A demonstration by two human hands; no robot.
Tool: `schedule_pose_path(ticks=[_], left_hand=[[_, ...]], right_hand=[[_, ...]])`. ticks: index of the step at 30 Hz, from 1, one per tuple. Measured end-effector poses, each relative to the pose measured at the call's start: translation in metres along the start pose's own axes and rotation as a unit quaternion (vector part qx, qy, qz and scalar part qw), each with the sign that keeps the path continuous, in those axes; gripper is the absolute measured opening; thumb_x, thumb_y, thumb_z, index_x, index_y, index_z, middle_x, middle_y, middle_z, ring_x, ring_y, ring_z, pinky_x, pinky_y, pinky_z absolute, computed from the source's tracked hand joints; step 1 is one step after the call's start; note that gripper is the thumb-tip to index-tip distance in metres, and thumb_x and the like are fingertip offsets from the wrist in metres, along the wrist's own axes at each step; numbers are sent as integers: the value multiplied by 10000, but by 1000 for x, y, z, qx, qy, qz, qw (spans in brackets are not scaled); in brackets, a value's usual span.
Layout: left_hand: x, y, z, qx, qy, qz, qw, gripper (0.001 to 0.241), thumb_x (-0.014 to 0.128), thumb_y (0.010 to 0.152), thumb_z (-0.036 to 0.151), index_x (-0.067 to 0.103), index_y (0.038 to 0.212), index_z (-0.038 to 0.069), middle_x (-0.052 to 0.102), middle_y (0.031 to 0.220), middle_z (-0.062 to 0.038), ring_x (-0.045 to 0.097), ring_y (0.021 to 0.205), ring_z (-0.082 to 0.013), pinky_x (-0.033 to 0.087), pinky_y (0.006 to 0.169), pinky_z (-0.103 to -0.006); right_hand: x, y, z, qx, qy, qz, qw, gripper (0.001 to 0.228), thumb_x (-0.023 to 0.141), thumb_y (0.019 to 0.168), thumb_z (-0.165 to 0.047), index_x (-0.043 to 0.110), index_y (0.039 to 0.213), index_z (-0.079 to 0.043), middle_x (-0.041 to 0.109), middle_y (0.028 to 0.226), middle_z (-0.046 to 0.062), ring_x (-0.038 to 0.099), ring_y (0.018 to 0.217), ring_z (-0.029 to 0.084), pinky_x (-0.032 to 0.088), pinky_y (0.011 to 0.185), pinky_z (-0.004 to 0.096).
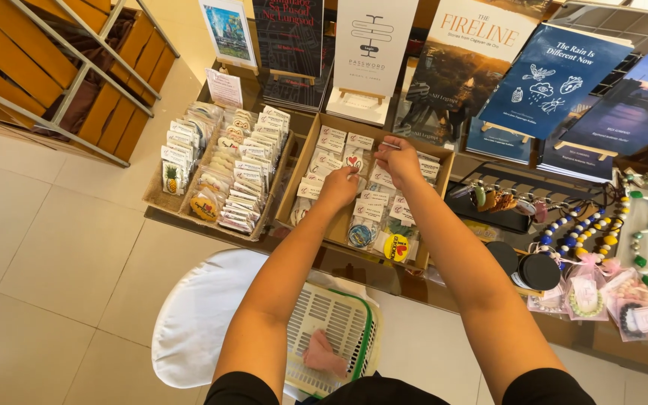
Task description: Sorting and organizing souvenir stickers and small items into display boxes from a basket.
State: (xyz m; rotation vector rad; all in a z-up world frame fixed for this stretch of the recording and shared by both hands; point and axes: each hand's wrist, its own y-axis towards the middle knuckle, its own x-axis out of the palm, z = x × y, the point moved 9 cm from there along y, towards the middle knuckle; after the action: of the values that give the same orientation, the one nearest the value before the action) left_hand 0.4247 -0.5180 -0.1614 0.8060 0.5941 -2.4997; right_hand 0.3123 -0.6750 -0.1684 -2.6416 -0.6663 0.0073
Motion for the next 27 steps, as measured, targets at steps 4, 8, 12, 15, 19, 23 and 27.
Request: schedule_pose_path(ticks=[4,8,12,15,19,23,27], left_hand=[[-2,-6,7,-11,-14,-12,1000,372,520,1007,298,693,1311,172,670,1311,-192,590,1286,-391,461,1104,-489],[-6,-12,3,-26,-44,-13,999,352,533,994,313,714,1282,222,612,1401,-170,532,1340,-389,428,1134,-498],[-14,-34,18,-29,-137,1,990,342,537,1003,332,716,1280,243,640,1384,-129,517,1362,-356,414,1146,-483],[-29,-60,23,-16,-242,64,968,259,618,980,372,758,1197,354,705,1278,-45,588,1291,-294,484,1062,-422],[-78,-114,12,-7,-441,126,889,264,606,983,236,756,1181,146,709,973,-69,656,860,-127,588,653,-257],[-103,-179,-10,-22,-575,110,810,313,653,1001,259,666,1243,61,717,997,-73,695,820,-89,597,629,-189],[-87,-232,-79,-48,-685,55,725,375,715,968,187,614,1319,103,714,1208,-142,738,935,-176,642,672,-224]], right_hand=[[-9,-1,12,14,8,-4,1000,486,532,932,65,501,1394,-82,643,1223,172,742,1026,242,638,867,372],[-9,-12,14,19,3,-14,1000,481,503,929,78,498,1380,-86,644,1211,145,742,1017,232,636,860,352],[3,-33,5,24,21,-29,999,481,491,930,78,487,1383,-84,632,1213,129,744,1015,220,638,856,341],[7,-42,9,28,95,-69,993,460,503,933,68,494,1360,-101,658,1179,117,751,1019,234,642,906,382],[18,-103,-14,32,171,-103,979,398,498,965,57,509,1342,-70,674,1185,151,751,1068,306,633,947,468],[21,-182,-20,33,253,-119,960,286,515,978,52,562,1242,-47,725,1125,162,759,1048,314,625,975,480],[19,-250,39,53,305,-155,938,222,529,1008,10,611,1190,-86,762,1109,145,770,997,288,642,921,450]])
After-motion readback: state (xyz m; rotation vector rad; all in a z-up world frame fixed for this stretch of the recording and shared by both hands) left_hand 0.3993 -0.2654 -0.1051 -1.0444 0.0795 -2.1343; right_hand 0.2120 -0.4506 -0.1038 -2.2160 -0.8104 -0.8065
